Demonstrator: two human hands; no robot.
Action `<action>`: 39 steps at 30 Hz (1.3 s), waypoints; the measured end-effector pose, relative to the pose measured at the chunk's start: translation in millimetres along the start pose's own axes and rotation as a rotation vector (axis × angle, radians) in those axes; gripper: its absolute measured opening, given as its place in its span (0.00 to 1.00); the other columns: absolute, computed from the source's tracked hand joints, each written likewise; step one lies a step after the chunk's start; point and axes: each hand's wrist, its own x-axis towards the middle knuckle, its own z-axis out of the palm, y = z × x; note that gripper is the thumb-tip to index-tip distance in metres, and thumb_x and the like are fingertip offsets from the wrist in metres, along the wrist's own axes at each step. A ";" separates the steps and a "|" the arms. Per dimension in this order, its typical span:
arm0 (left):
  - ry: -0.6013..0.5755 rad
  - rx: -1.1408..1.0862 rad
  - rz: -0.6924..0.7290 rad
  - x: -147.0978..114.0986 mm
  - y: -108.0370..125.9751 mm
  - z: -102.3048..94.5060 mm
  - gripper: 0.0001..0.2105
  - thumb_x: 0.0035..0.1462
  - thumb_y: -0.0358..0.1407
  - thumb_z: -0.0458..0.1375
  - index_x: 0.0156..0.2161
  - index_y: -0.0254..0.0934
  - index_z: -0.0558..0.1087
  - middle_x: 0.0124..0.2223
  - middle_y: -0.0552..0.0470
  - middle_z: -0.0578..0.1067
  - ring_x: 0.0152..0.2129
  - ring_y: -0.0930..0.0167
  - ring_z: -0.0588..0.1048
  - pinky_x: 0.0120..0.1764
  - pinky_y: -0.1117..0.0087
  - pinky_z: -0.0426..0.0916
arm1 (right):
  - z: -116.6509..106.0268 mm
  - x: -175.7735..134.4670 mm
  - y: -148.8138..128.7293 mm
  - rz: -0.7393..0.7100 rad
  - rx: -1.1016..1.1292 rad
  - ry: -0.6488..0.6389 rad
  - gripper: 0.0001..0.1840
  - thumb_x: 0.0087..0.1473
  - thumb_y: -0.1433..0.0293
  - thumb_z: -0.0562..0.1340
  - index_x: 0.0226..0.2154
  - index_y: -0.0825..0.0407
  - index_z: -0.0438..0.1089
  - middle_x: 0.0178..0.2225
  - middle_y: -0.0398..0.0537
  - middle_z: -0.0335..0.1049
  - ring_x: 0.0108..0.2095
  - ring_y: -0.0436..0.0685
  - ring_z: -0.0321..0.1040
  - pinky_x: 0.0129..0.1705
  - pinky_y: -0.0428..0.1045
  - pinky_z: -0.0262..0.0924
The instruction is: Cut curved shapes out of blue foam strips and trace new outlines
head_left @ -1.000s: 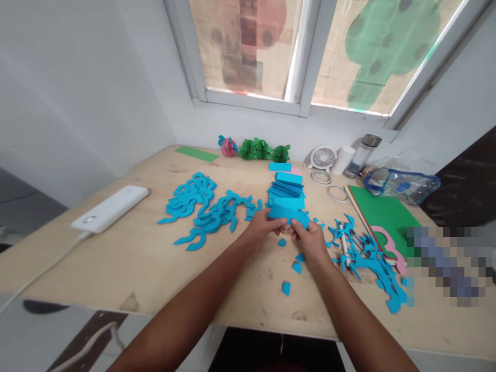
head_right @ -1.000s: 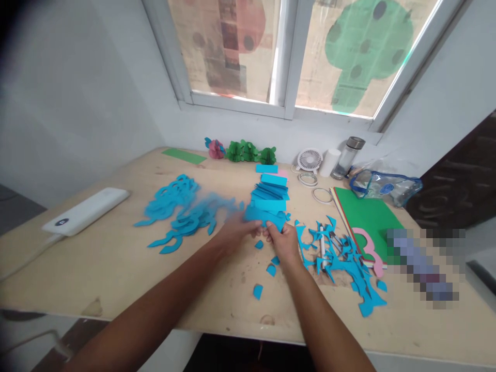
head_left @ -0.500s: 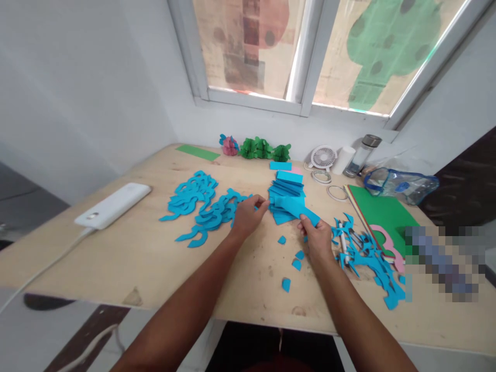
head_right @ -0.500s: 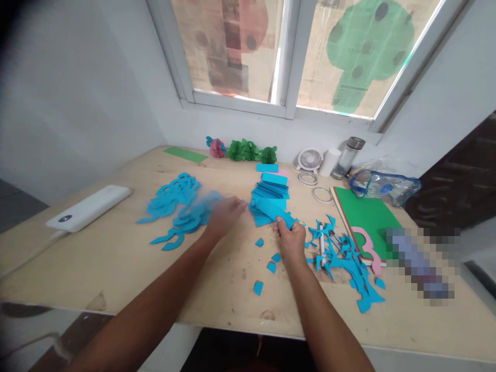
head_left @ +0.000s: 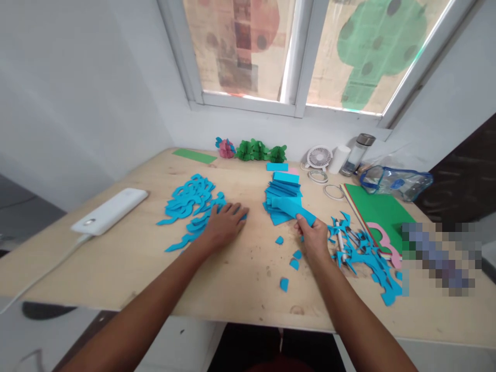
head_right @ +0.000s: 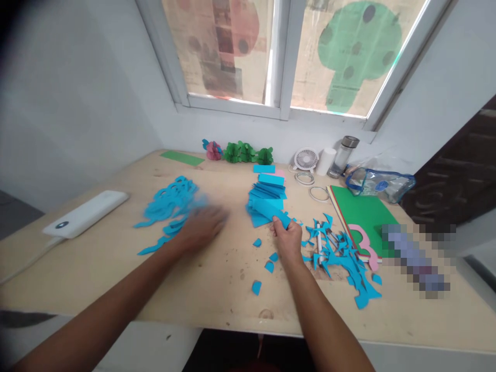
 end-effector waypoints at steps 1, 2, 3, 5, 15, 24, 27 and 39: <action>0.007 0.004 -0.004 -10.0 -2.2 1.5 0.20 0.63 0.37 0.44 0.57 0.42 0.67 0.61 0.41 0.67 0.58 0.55 0.62 0.57 0.47 0.50 | 0.2 -0.5 -0.6 -0.002 -0.006 -0.013 0.22 0.46 0.53 0.63 0.14 0.53 0.68 0.12 0.42 0.64 0.16 0.52 0.60 0.22 0.47 0.55; 0.012 0.004 -0.009 -19.3 -4.3 3.0 0.21 0.63 0.38 0.43 0.58 0.42 0.67 0.61 0.42 0.66 0.58 0.55 0.62 0.57 0.47 0.49 | 0.4 -1.0 -1.0 -0.005 -0.009 -0.024 0.22 0.46 0.53 0.63 0.15 0.53 0.68 0.13 0.42 0.64 0.17 0.52 0.60 0.22 0.47 0.55; 0.018 -0.002 -0.016 -27.7 -6.5 4.3 0.21 0.63 0.38 0.44 0.58 0.44 0.67 0.61 0.43 0.66 0.59 0.56 0.61 0.58 0.47 0.48 | 0.5 -1.4 -1.2 -0.008 -0.008 -0.032 0.22 0.46 0.53 0.63 0.15 0.53 0.68 0.13 0.43 0.64 0.17 0.52 0.60 0.22 0.47 0.56; 0.045 -0.021 -0.014 -42.0 -12.4 4.7 0.20 0.63 0.39 0.45 0.58 0.46 0.67 0.61 0.46 0.67 0.60 0.56 0.59 0.60 0.48 0.46 | 0.3 -1.6 -0.7 -0.011 -0.004 -0.038 0.22 0.46 0.53 0.64 0.15 0.53 0.68 0.14 0.43 0.65 0.17 0.52 0.60 0.22 0.47 0.56; 0.210 -0.176 -0.624 -97.8 -42.1 2.6 0.27 0.60 0.49 0.47 0.61 0.39 0.62 0.63 0.35 0.62 0.59 0.46 0.59 0.54 0.37 0.53 | 1.1 -0.4 0.2 -0.022 -0.013 -0.034 0.21 0.46 0.54 0.63 0.15 0.53 0.68 0.12 0.42 0.64 0.17 0.51 0.60 0.23 0.47 0.56; 0.544 -0.619 -0.443 -42.5 -7.8 18.7 0.23 0.58 0.42 0.50 0.58 0.39 0.64 0.58 0.41 0.69 0.55 0.59 0.67 0.54 0.57 0.63 | 0.6 -1.6 -2.1 -0.029 -0.033 -0.042 0.20 0.46 0.57 0.63 0.13 0.53 0.67 0.12 0.41 0.63 0.16 0.51 0.59 0.22 0.46 0.55; 0.466 -0.469 -0.408 -40.8 -2.5 2.3 0.16 0.57 0.41 0.50 0.46 0.37 0.73 0.48 0.41 0.76 0.49 0.58 0.71 0.51 0.56 0.64 | 2.1 -2.4 -2.7 -0.033 -0.046 -0.081 0.20 0.47 0.58 0.62 0.13 0.53 0.68 0.12 0.42 0.63 0.16 0.51 0.60 0.22 0.46 0.55; 0.026 -0.022 -0.483 -54.8 23.0 -16.4 0.15 0.56 0.45 0.50 0.38 0.36 0.71 0.39 0.40 0.78 0.40 0.54 0.74 0.39 0.57 0.63 | 6.1 -5.0 3.9 -0.068 -0.091 -0.148 0.18 0.48 0.61 0.61 0.14 0.53 0.69 0.12 0.41 0.63 0.17 0.50 0.59 0.22 0.45 0.53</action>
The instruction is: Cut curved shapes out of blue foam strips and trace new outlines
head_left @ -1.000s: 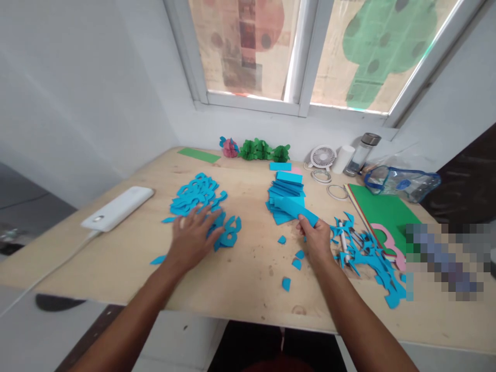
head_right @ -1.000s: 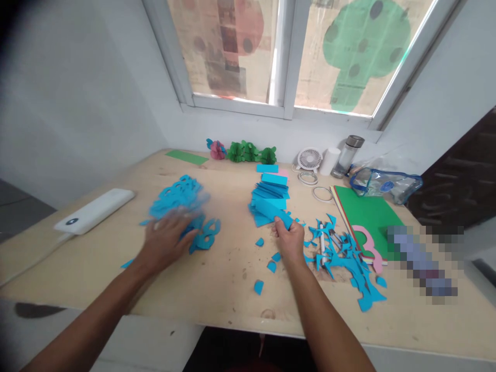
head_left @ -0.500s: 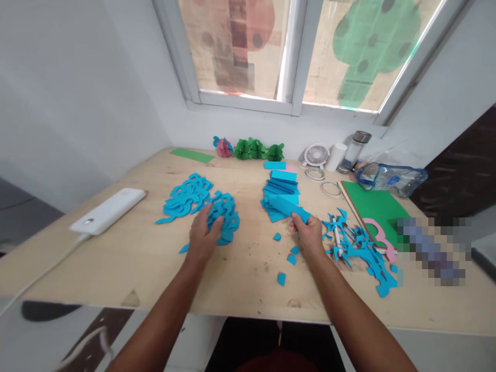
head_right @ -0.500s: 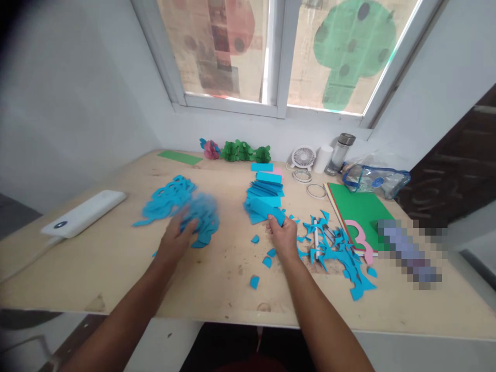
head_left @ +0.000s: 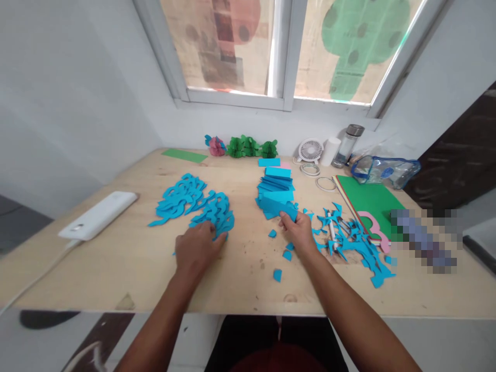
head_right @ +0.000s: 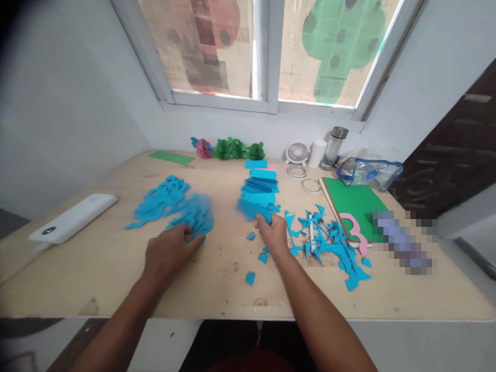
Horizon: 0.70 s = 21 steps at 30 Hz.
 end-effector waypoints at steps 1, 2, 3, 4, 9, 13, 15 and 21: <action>-0.002 -0.003 -0.010 -1.3 -0.9 0.2 0.15 0.56 0.45 0.50 0.37 0.36 0.71 0.39 0.40 0.78 0.40 0.53 0.74 0.38 0.58 0.63 | 0.4 -0.5 -0.3 0.000 0.000 -0.003 0.18 0.48 0.61 0.62 0.14 0.53 0.70 0.12 0.41 0.63 0.17 0.50 0.58 0.22 0.45 0.52; -0.007 -0.015 -0.016 -2.1 -1.3 0.2 0.14 0.56 0.45 0.50 0.36 0.36 0.71 0.39 0.41 0.78 0.40 0.53 0.74 0.38 0.58 0.63 | 0.7 -0.9 -0.7 0.001 -0.001 -0.006 0.18 0.48 0.61 0.61 0.14 0.53 0.70 0.12 0.41 0.63 0.16 0.50 0.58 0.21 0.45 0.52; -0.013 -0.033 -0.023 -2.4 -1.4 0.1 0.14 0.56 0.45 0.50 0.36 0.37 0.71 0.39 0.41 0.78 0.40 0.54 0.74 0.38 0.58 0.63 | 0.8 -1.3 -1.1 0.001 -0.003 -0.009 0.18 0.48 0.61 0.61 0.14 0.53 0.70 0.12 0.40 0.62 0.16 0.49 0.57 0.21 0.45 0.51; -0.017 -0.055 -0.034 -2.5 -1.0 0.0 0.13 0.56 0.44 0.51 0.36 0.37 0.71 0.39 0.42 0.78 0.40 0.54 0.74 0.38 0.58 0.63 | 0.9 -1.6 -1.3 0.001 -0.006 -0.009 0.18 0.48 0.61 0.61 0.14 0.53 0.69 0.12 0.40 0.62 0.16 0.49 0.57 0.20 0.44 0.51; -0.001 -0.143 -0.110 -3.1 3.3 2.8 0.10 0.55 0.42 0.53 0.37 0.37 0.70 0.38 0.45 0.78 0.40 0.57 0.74 0.39 0.60 0.62 | 0.3 -1.6 -1.9 -0.007 -0.017 -0.006 0.18 0.48 0.61 0.61 0.14 0.53 0.68 0.12 0.41 0.62 0.16 0.50 0.59 0.22 0.44 0.53; 0.071 -0.199 -0.094 -3.8 6.0 7.5 0.07 0.54 0.39 0.54 0.35 0.38 0.69 0.35 0.46 0.77 0.39 0.57 0.74 0.37 0.61 0.61 | 0.6 -1.8 -1.8 -0.011 -0.016 -0.014 0.17 0.48 0.62 0.61 0.14 0.53 0.68 0.12 0.40 0.62 0.16 0.49 0.58 0.21 0.44 0.52; 0.092 -0.245 -0.095 -2.3 4.9 9.8 0.04 0.53 0.37 0.54 0.32 0.39 0.69 0.32 0.48 0.77 0.36 0.59 0.74 0.36 0.63 0.60 | 0.7 -1.9 -1.6 -0.007 -0.018 -0.018 0.17 0.48 0.63 0.61 0.14 0.53 0.68 0.12 0.40 0.62 0.16 0.49 0.58 0.22 0.44 0.52; 0.088 -0.723 -0.133 6.2 -13.0 13.3 0.07 0.44 0.39 0.59 0.24 0.39 0.67 0.24 0.53 0.73 0.24 0.66 0.72 0.28 0.69 0.61 | 0.2 -2.3 -1.3 0.014 0.005 -0.022 0.18 0.48 0.62 0.61 0.14 0.53 0.69 0.12 0.40 0.62 0.17 0.49 0.57 0.21 0.44 0.51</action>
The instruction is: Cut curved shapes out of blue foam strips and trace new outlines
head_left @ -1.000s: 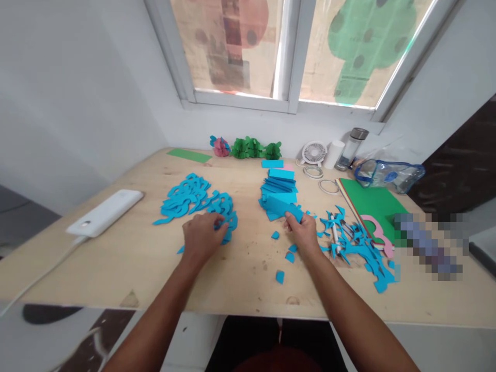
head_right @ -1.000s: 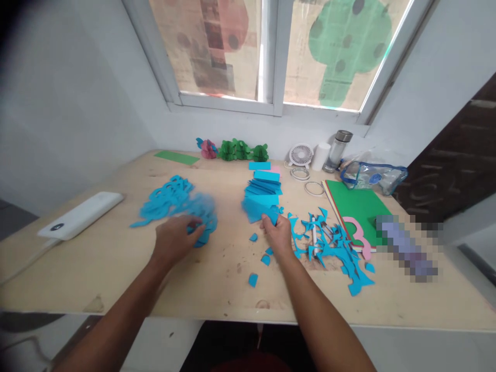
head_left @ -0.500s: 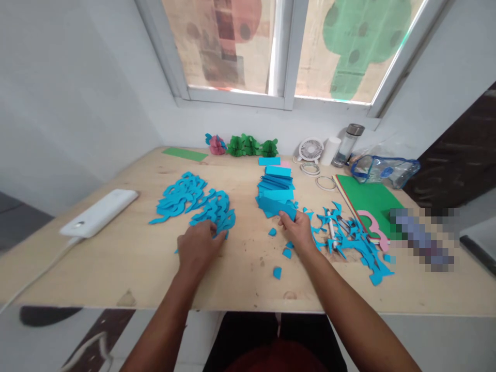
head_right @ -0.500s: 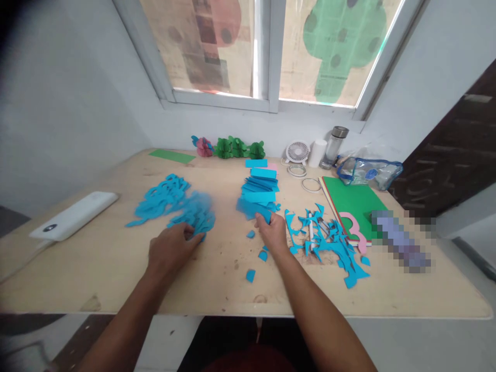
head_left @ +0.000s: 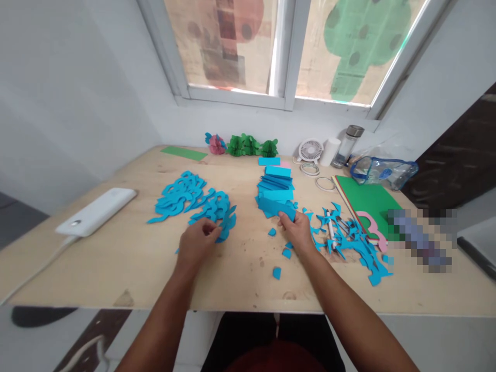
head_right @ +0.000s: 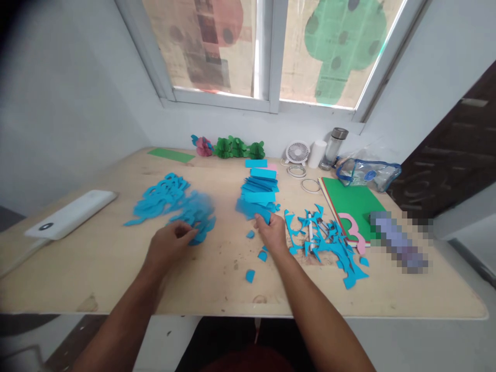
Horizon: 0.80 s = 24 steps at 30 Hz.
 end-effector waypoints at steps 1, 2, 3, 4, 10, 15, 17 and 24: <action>-0.008 -0.137 -0.023 1.1 -1.8 -2.8 0.08 0.42 0.40 0.60 0.24 0.39 0.68 0.23 0.54 0.72 0.23 0.68 0.71 0.27 0.70 0.61 | 0.0 -0.2 -0.4 0.004 0.010 -0.003 0.18 0.48 0.61 0.62 0.14 0.53 0.69 0.12 0.40 0.62 0.16 0.49 0.57 0.21 0.44 0.51; -0.019 -0.265 -0.052 1.6 -2.6 -5.7 0.09 0.39 0.41 0.62 0.25 0.39 0.68 0.22 0.55 0.72 0.21 0.69 0.70 0.25 0.71 0.61 | 0.1 -0.5 -1.0 0.014 0.020 -0.008 0.18 0.48 0.61 0.62 0.14 0.53 0.69 0.12 0.40 0.62 0.16 0.49 0.56 0.21 0.44 0.50; -0.022 -0.378 -0.082 1.8 -2.0 -8.4 0.11 0.37 0.41 0.63 0.26 0.38 0.69 0.22 0.56 0.71 0.20 0.71 0.69 0.23 0.72 0.60 | 0.3 -0.8 -1.8 0.027 0.030 -0.014 0.17 0.48 0.61 0.62 0.15 0.54 0.70 0.12 0.40 0.62 0.16 0.48 0.56 0.20 0.44 0.50; -0.024 -0.470 -0.108 1.7 0.0 -10.8 0.13 0.36 0.41 0.64 0.28 0.38 0.70 0.21 0.57 0.71 0.18 0.72 0.68 0.22 0.73 0.59 | 0.5 -1.1 -2.7 0.043 0.045 -0.019 0.17 0.48 0.61 0.62 0.15 0.54 0.70 0.12 0.40 0.61 0.16 0.48 0.56 0.20 0.44 0.50; -0.085 -0.705 -0.063 6.5 37.5 -9.0 0.18 0.34 0.38 0.66 0.35 0.35 0.75 0.24 0.55 0.74 0.20 0.74 0.69 0.26 0.72 0.64 | 1.3 -1.9 -9.5 0.087 0.181 -0.079 0.19 0.47 0.59 0.63 0.14 0.53 0.68 0.12 0.41 0.62 0.15 0.48 0.57 0.20 0.44 0.52; -0.204 -0.669 0.119 16.3 78.5 -0.8 0.15 0.40 0.38 0.64 0.36 0.36 0.78 0.31 0.51 0.79 0.25 0.71 0.73 0.31 0.70 0.68 | -0.4 -1.8 -12.6 0.121 0.222 -0.143 0.20 0.47 0.59 0.63 0.13 0.53 0.67 0.11 0.42 0.62 0.14 0.47 0.56 0.19 0.44 0.51; -0.261 -0.641 0.211 18.5 91.4 2.2 0.14 0.41 0.38 0.64 0.36 0.36 0.79 0.34 0.49 0.80 0.30 0.68 0.75 0.36 0.68 0.69 | -1.5 -1.2 -12.3 0.130 0.239 -0.171 0.20 0.46 0.58 0.64 0.12 0.53 0.67 0.11 0.42 0.62 0.14 0.47 0.56 0.19 0.44 0.51; -0.403 -0.524 0.253 25.7 95.3 30.4 0.13 0.43 0.40 0.62 0.36 0.37 0.79 0.35 0.48 0.81 0.35 0.63 0.76 0.38 0.63 0.70 | -4.9 2.5 -6.8 0.129 0.276 -0.218 0.20 0.47 0.59 0.65 0.12 0.52 0.66 0.12 0.42 0.63 0.14 0.47 0.55 0.19 0.44 0.51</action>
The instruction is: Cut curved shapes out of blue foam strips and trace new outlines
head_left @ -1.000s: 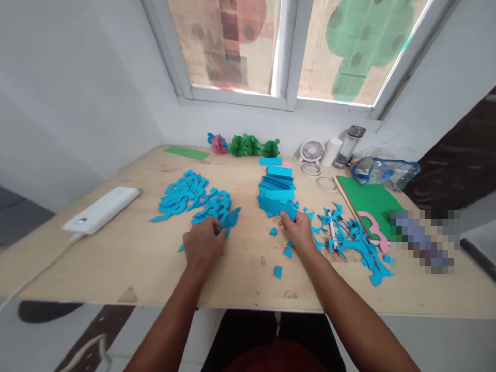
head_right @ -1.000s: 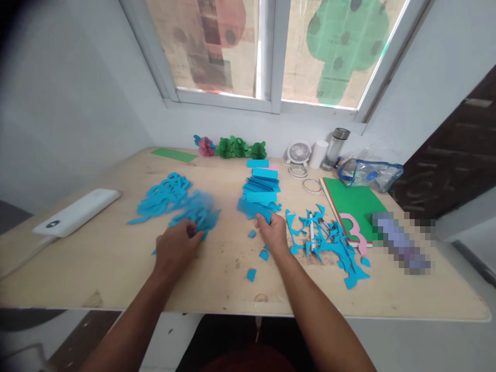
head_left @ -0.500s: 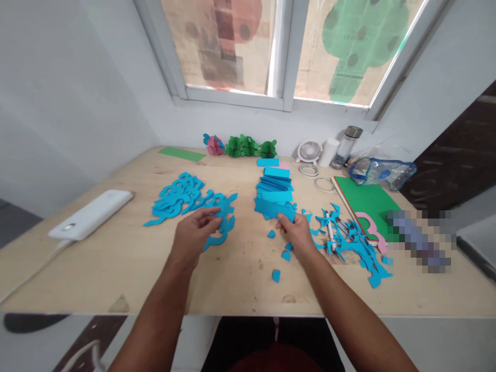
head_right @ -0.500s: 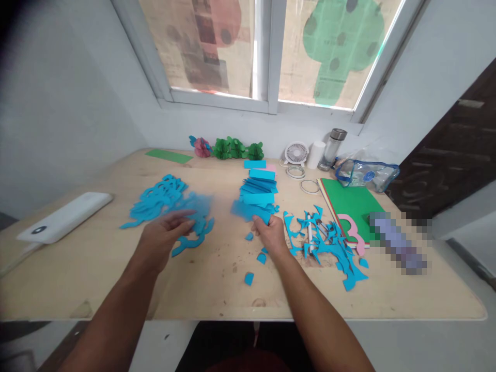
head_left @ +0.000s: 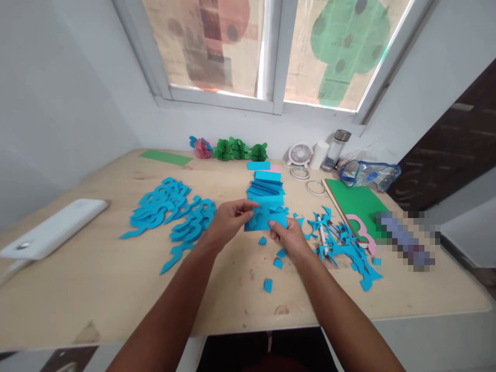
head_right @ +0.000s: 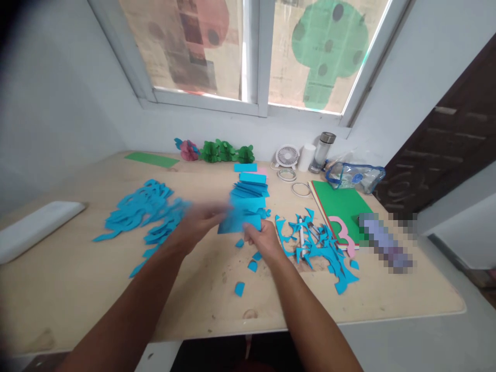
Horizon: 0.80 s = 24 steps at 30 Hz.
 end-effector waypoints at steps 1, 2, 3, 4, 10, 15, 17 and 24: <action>-0.011 -0.007 -0.014 1.1 -4.9 1.6 0.14 0.43 0.40 0.62 0.36 0.37 0.79 0.35 0.48 0.81 0.35 0.62 0.76 0.38 0.63 0.70 | -0.2 0.4 0.3 0.003 0.005 0.012 0.20 0.46 0.59 0.65 0.12 0.52 0.65 0.11 0.42 0.63 0.14 0.47 0.55 0.19 0.44 0.51; -0.021 -0.018 -0.023 1.7 -9.3 2.8 0.14 0.44 0.40 0.62 0.37 0.37 0.79 0.36 0.48 0.81 0.36 0.62 0.76 0.39 0.63 0.70 | -0.1 0.6 0.4 0.008 0.017 0.026 0.20 0.46 0.59 0.65 0.12 0.52 0.65 0.11 0.42 0.62 0.14 0.47 0.55 0.19 0.44 0.51; -0.028 -0.032 -0.030 2.0 -13.1 3.8 0.15 0.44 0.41 0.62 0.37 0.37 0.79 0.37 0.48 0.81 0.36 0.62 0.76 0.39 0.63 0.70 | 0.1 0.7 0.2 0.015 0.034 0.037 0.20 0.46 0.58 0.65 0.12 0.52 0.65 0.11 0.42 0.62 0.14 0.47 0.55 0.19 0.44 0.51; -0.033 -0.045 -0.036 1.8 -16.1 4.6 0.15 0.44 0.41 0.62 0.38 0.37 0.79 0.37 0.48 0.81 0.36 0.62 0.76 0.40 0.63 0.70 | 0.6 0.7 -0.2 0.022 0.057 0.045 0.21 0.45 0.57 0.65 0.12 0.52 0.64 0.12 0.42 0.63 0.14 0.47 0.55 0.19 0.44 0.51; -0.060 -0.057 -0.070 -2.8 -20.8 8.8 0.15 0.44 0.42 0.62 0.36 0.36 0.79 0.38 0.47 0.80 0.36 0.62 0.76 0.42 0.62 0.69 | 3.4 -2.3 -7.1 0.041 0.171 0.041 0.21 0.44 0.55 0.66 0.14 0.51 0.63 0.12 0.42 0.63 0.15 0.46 0.53 0.19 0.44 0.50; -0.096 -0.056 -0.093 -5.6 -21.6 9.9 0.14 0.44 0.42 0.61 0.36 0.36 0.79 0.36 0.47 0.80 0.33 0.63 0.76 0.38 0.63 0.69 | 3.7 -4.8 -12.8 0.059 0.158 0.040 0.22 0.43 0.54 0.65 0.13 0.51 0.62 0.12 0.42 0.61 0.15 0.46 0.52 0.19 0.45 0.48; -0.109 -0.050 -0.093 -5.8 -22.2 9.6 0.14 0.45 0.41 0.61 0.36 0.36 0.79 0.35 0.47 0.80 0.32 0.64 0.75 0.37 0.64 0.69 | 3.6 -5.0 -12.9 0.057 0.140 0.044 0.23 0.44 0.54 0.65 0.13 0.51 0.62 0.12 0.42 0.61 0.15 0.46 0.52 0.19 0.45 0.48; -0.110 -0.039 -0.087 -5.5 -25.5 10.0 0.15 0.46 0.40 0.61 0.38 0.35 0.79 0.34 0.47 0.80 0.31 0.66 0.75 0.36 0.65 0.68 | 1.5 -1.9 -8.3 0.007 0.067 0.061 0.22 0.45 0.55 0.65 0.12 0.51 0.63 0.12 0.42 0.61 0.14 0.46 0.53 0.18 0.45 0.47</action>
